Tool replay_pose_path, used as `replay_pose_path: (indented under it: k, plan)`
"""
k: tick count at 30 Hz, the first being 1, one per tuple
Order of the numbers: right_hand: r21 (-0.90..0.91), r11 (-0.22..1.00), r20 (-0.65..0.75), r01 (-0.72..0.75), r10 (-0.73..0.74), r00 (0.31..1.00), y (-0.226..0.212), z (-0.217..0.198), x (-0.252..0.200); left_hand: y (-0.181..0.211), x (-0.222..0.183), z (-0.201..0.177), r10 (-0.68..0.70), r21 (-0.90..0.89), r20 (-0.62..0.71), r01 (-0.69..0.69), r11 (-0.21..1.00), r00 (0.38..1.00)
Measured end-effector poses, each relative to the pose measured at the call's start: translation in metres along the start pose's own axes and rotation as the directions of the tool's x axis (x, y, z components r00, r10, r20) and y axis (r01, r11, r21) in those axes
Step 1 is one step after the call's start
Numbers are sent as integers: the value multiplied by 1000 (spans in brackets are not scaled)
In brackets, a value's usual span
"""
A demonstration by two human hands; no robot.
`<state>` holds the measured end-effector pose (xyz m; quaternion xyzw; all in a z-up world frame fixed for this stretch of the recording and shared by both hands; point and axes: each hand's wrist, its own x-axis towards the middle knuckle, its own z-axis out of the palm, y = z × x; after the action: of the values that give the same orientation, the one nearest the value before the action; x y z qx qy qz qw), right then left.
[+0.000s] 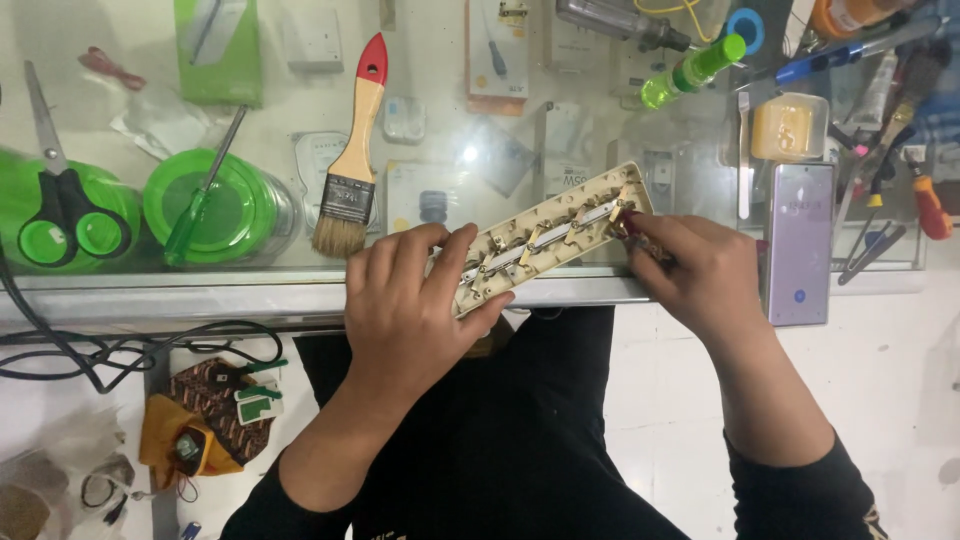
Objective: Repairing and cleaning the internal components of a power strip using a screwdriver and a cloth
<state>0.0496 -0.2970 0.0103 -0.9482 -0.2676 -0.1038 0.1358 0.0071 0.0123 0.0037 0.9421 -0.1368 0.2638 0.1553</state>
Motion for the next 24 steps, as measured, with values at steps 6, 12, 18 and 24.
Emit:
replay_pose_path:
  k: [6,12,18,24]
  plan:
    - [205,972,50,-114,106,993,-18,6,-7,2,0,4,11,24,-25,-11,1000,1000]
    - [-56,998,-19,5,-6,1000,-23,10,-3,1,-1,-1,22,19,-10,-21,1000,1000]
    - [-60,957,128,285,-275,953,-7,-5,6,0,-2,1,5,14,11,-5,1000,1000]
    - [35,981,45,190,-191,980,-11,8,-6,2,-2,0,-6,31,-2,6,1000,1000]
